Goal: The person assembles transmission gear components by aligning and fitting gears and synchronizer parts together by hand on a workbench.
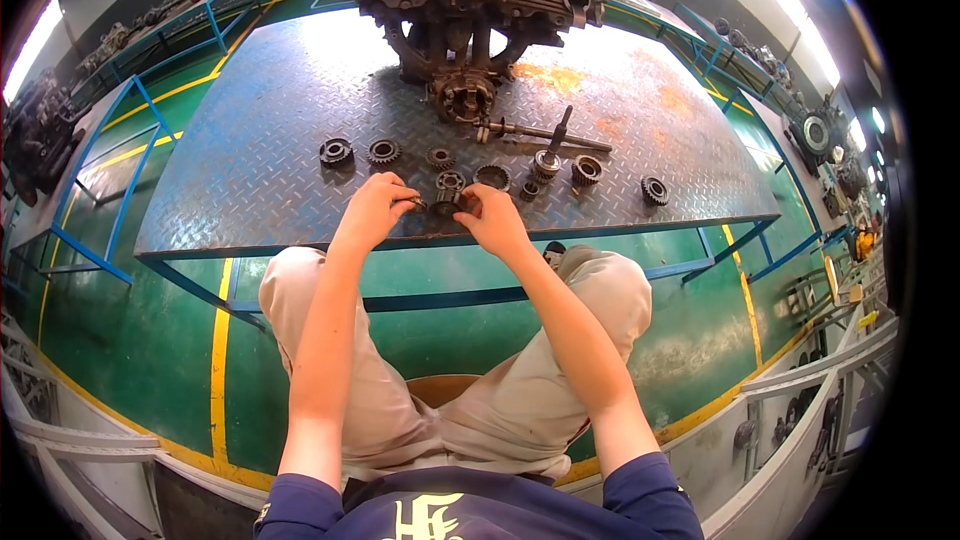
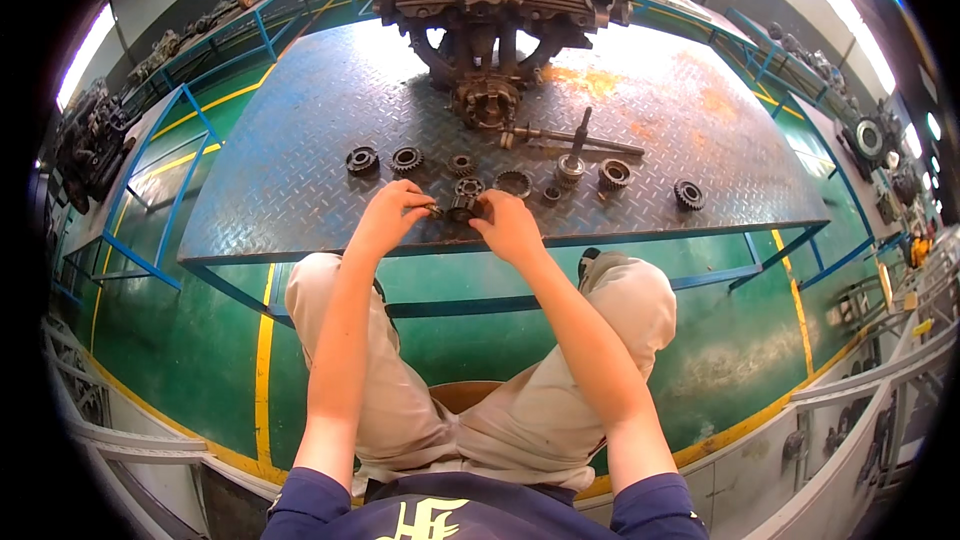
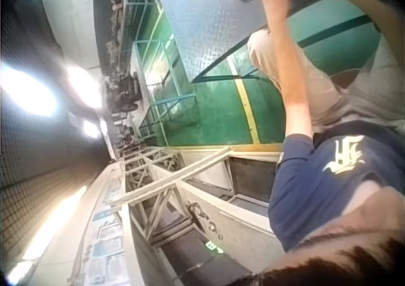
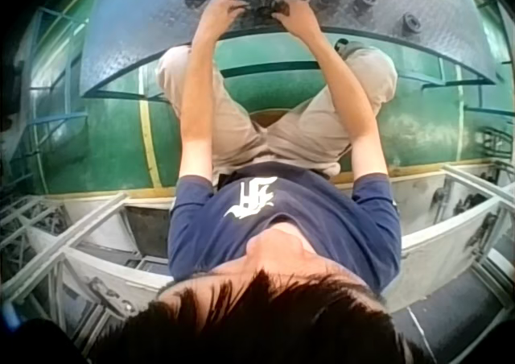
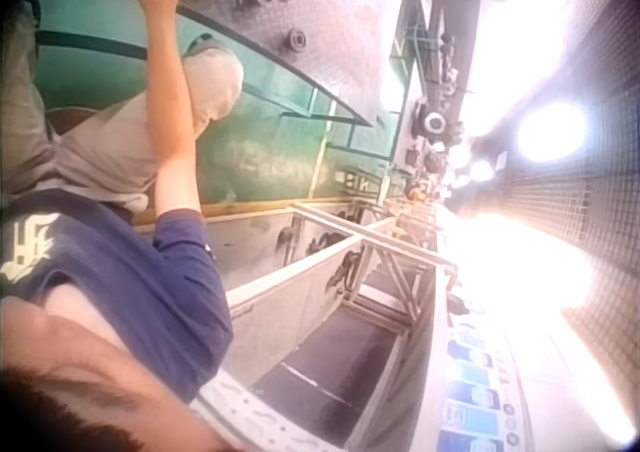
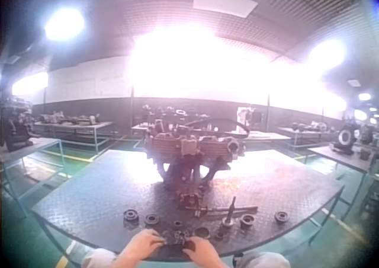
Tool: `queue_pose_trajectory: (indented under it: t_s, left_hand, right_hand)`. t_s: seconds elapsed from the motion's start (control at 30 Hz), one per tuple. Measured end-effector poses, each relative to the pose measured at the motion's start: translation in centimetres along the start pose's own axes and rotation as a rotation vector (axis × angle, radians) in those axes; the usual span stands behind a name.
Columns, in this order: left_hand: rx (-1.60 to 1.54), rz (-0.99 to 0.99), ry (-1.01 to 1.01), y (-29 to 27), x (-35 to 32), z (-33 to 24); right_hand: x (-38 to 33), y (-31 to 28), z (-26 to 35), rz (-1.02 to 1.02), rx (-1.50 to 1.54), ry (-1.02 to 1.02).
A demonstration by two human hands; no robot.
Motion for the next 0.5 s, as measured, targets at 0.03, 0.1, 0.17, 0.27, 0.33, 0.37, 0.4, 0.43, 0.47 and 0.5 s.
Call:
queue_pose_trajectory:
  t_s: [0.03,0.1,0.17,0.27,0.33,0.37,0.4,0.43,0.47,0.5]
  left_hand:
    - [-0.059,0.035,-0.013,0.2,0.1,0.0]
    - [-0.121,0.049,-0.019,0.0,0.1,-0.7]
    - [-0.184,0.067,-0.022,0.4,-0.1,-1.2]
    - [-0.265,0.030,-0.019,0.6,-0.3,-1.3]
    - [-0.268,-0.008,-0.063,1.0,-0.3,-0.9]
    - [-0.270,-0.007,-0.060,1.6,-0.1,-0.7]
    - [-0.248,-0.035,-0.045,1.7,0.0,-0.6]
    - [-0.226,-0.065,-0.031,1.8,0.1,-0.5]
    - [-0.224,-0.066,-0.031,2.1,0.1,-0.3]
    - [-0.235,-0.091,-0.027,2.1,0.3,-0.4]
  right_hand:
    - [0.0,0.1,-0.1,0.020,0.008,0.033]
    - [0.1,0.1,-0.4,0.011,0.034,0.024]
    - [-0.1,-0.1,-0.6,-0.002,0.059,0.018]
    - [0.2,0.1,-0.4,0.014,0.037,0.034]
    - [0.6,0.5,-0.3,0.009,0.172,-0.052]
    - [0.6,0.5,-0.7,0.007,0.170,-0.050]
    - [0.6,0.5,-0.3,0.015,0.184,-0.052]
    - [0.6,0.6,-0.1,0.024,0.198,-0.053]
    - [0.6,0.6,0.1,0.025,0.200,-0.056]
    - [0.7,0.4,0.0,0.023,0.216,-0.050]
Point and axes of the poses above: each hand's wrist, its own x-axis towards the middle knuckle, its own y-axis out of the palm, z = x × y, the point moved 7 cm from there along x, towards the middle knuckle, and after that the axes turned 4 degrees about z, right-handed, at the moved point
